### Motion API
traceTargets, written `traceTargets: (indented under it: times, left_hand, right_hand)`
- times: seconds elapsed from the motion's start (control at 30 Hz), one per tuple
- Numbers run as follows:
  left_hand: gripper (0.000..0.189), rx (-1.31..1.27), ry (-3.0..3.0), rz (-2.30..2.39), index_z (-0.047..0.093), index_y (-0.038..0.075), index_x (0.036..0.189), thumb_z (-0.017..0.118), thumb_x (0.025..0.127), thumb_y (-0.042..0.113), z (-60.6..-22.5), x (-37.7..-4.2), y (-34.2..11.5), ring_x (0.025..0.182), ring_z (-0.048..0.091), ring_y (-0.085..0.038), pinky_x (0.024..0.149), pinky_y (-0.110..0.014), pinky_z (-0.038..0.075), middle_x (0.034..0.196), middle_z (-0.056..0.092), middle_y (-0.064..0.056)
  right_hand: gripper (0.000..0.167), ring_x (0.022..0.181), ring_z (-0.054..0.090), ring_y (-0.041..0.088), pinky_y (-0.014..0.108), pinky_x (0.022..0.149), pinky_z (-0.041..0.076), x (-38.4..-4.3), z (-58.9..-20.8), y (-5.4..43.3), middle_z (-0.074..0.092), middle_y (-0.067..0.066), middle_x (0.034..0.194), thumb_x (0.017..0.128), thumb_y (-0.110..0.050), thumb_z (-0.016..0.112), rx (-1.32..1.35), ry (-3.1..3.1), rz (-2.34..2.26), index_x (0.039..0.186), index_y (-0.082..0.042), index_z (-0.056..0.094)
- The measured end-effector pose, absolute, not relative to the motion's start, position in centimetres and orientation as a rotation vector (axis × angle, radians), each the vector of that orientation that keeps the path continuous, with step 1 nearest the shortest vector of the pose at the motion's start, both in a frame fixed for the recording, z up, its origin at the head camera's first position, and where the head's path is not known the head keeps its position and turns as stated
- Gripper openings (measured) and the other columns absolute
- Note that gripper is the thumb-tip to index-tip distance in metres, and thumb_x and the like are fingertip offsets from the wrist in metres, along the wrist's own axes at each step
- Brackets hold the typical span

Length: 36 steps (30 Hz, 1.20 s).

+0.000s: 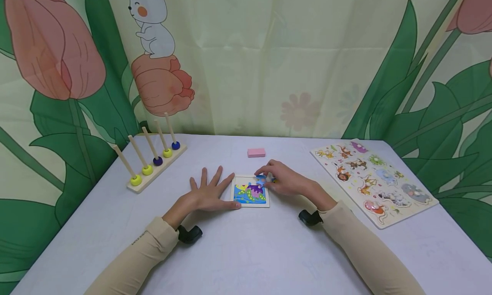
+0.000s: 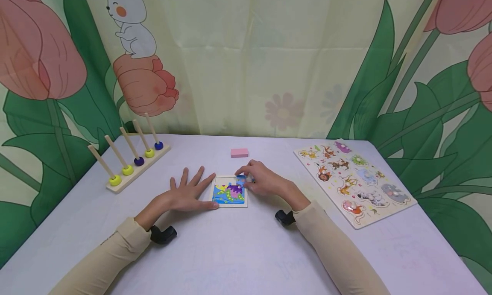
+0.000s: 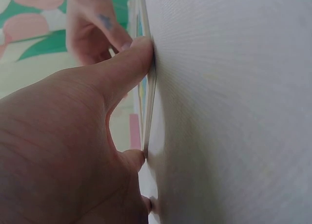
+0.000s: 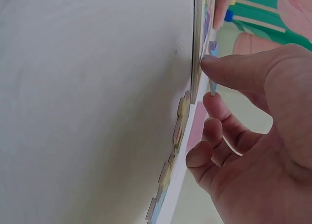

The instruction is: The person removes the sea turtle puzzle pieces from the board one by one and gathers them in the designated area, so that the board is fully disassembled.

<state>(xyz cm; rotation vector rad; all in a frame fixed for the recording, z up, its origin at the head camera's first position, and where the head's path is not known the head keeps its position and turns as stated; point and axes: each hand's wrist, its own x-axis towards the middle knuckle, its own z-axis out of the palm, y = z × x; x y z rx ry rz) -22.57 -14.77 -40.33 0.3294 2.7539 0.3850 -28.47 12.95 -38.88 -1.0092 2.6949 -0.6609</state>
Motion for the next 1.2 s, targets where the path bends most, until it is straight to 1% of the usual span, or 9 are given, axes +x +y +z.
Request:
traceTargets:
  times: [0.1,0.2,0.37,0.5,0.6,0.8,0.87,1.03,1.2]
  left_hand:
    - [0.108,0.332,2.755,0.39,0.018,0.033,0.171,0.058,0.086,0.085,-40.5,-22.6,-14.8,0.162,-0.014,-0.057,0.118,-0.087,-0.004,0.181,-0.005,-0.013]
    - [0.111,0.337,2.76,0.409,0.019,0.033,0.171,0.056,0.083,0.089,-40.8,-22.8,-14.8,0.161,-0.014,-0.058,0.117,-0.088,-0.005,0.181,-0.004,-0.013]
    - [0.114,0.331,2.765,0.42,0.017,0.036,0.171,0.056,0.08,0.092,-41.6,-23.1,-15.0,0.161,-0.019,-0.056,0.116,-0.088,-0.008,0.181,-0.008,-0.01]
    - [0.111,0.323,2.762,0.404,0.014,0.038,0.171,0.057,0.082,0.089,-41.9,-23.4,-15.0,0.161,-0.022,-0.054,0.117,-0.087,-0.009,0.181,-0.011,-0.008]
    - [0.111,0.319,2.756,0.398,0.013,0.037,0.171,0.057,0.083,0.088,-41.7,-23.3,-14.9,0.161,-0.021,-0.055,0.118,-0.086,-0.009,0.181,-0.011,-0.008]
    - [0.109,0.305,2.743,0.415,0.013,0.038,0.171,0.059,0.084,0.085,-41.7,-23.3,-14.9,0.16,-0.025,-0.052,0.118,-0.085,-0.011,0.181,-0.014,-0.006]
    - [0.109,0.309,2.747,0.419,0.014,0.037,0.171,0.059,0.084,0.085,-41.9,-23.4,-14.9,0.16,-0.025,-0.053,0.117,-0.086,-0.01,0.181,-0.013,-0.007]
    - [0.109,0.305,2.747,0.417,0.012,0.04,0.17,0.059,0.083,0.086,-42.1,-23.7,-15.0,0.16,-0.025,-0.054,0.117,-0.086,-0.009,0.181,-0.014,-0.006]
    - [0.11,0.313,2.75,0.421,0.014,0.037,0.171,0.06,0.083,0.085,-42.0,-23.5,-14.9,0.16,-0.026,-0.053,0.118,-0.086,-0.01,0.181,-0.013,-0.007]
  right_hand:
    - [0.038,0.113,0.057,0.024,0.043,0.101,0.05,-28.4,-38.9,13.1,0.063,0.011,0.124,0.1,-0.013,0.071,-0.987,2.698,-0.663,0.138,-0.016,0.07]
    - [0.037,0.116,0.057,0.025,0.045,0.103,0.051,-28.5,-39.1,13.4,0.063,0.011,0.124,0.101,-0.014,0.071,-0.967,2.703,-0.664,0.138,-0.018,0.069]
    - [0.037,0.114,0.057,0.024,0.043,0.1,0.05,-28.7,-39.4,13.9,0.063,0.01,0.123,0.101,-0.017,0.07,-0.968,2.723,-0.654,0.137,-0.019,0.07]
    - [0.037,0.111,0.056,0.024,0.04,0.095,0.048,-28.6,-39.4,14.4,0.063,0.01,0.121,0.099,-0.014,0.071,-0.956,2.733,-0.667,0.136,-0.018,0.071]
    - [0.038,0.111,0.055,0.025,0.038,0.093,0.047,-28.5,-39.4,14.8,0.063,0.01,0.12,0.098,-0.012,0.07,-0.942,2.737,-0.674,0.135,-0.018,0.071]
    - [0.036,0.109,0.054,0.025,0.039,0.092,0.045,-28.4,-39.5,16.0,0.063,0.01,0.119,0.099,-0.013,0.069,-0.941,2.755,-0.676,0.135,-0.017,0.072]
    - [0.036,0.108,0.054,0.025,0.039,0.092,0.044,-28.3,-39.5,16.5,0.062,0.01,0.118,0.099,-0.013,0.068,-0.933,2.762,-0.679,0.134,-0.017,0.072]
    - [0.036,0.108,0.054,0.025,0.041,0.094,0.045,-28.1,-39.5,17.7,0.062,0.01,0.117,0.098,-0.011,0.068,-0.915,2.782,-0.678,0.134,-0.017,0.072]
    - [0.035,0.107,0.055,0.025,0.041,0.093,0.045,-27.9,-39.6,19.0,0.063,0.011,0.116,0.099,-0.011,0.068,-0.929,2.803,-0.687,0.133,-0.014,0.072]
